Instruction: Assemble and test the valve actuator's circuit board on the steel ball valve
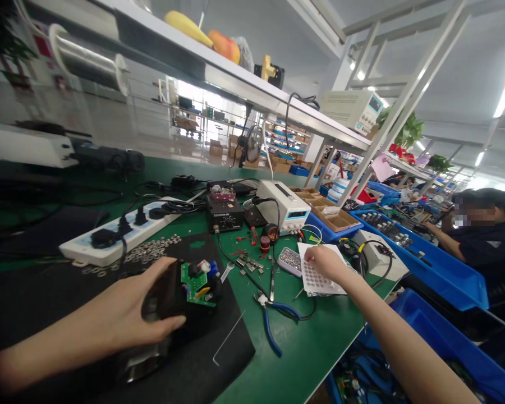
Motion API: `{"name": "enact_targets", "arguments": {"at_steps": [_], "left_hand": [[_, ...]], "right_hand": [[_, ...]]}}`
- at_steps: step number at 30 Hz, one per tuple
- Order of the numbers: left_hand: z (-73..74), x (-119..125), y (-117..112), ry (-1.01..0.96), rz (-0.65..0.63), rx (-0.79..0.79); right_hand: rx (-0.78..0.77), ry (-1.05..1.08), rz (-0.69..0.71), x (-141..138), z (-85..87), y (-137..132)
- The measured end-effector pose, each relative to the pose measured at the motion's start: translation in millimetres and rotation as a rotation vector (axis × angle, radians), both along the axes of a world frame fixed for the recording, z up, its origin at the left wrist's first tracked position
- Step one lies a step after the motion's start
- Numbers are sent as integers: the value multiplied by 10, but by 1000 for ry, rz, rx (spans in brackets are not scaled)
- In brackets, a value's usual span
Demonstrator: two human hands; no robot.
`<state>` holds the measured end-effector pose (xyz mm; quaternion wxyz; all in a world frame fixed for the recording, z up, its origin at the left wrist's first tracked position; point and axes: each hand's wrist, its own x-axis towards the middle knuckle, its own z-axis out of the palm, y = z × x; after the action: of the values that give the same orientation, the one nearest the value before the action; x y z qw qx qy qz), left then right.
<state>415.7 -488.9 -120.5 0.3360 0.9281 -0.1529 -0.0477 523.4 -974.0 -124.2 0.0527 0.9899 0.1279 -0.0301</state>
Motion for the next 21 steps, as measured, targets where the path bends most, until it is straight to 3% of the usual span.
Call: {"name": "enact_targets", "arguments": {"at_steps": [4,21], "left_hand": [[78,-29,-14,5,-3,18],[81,-30,-27,67,-3,18]], "right_hand": [[1,17,-12,51,1,-2],[123,-16,5,22,-17,-86]]}}
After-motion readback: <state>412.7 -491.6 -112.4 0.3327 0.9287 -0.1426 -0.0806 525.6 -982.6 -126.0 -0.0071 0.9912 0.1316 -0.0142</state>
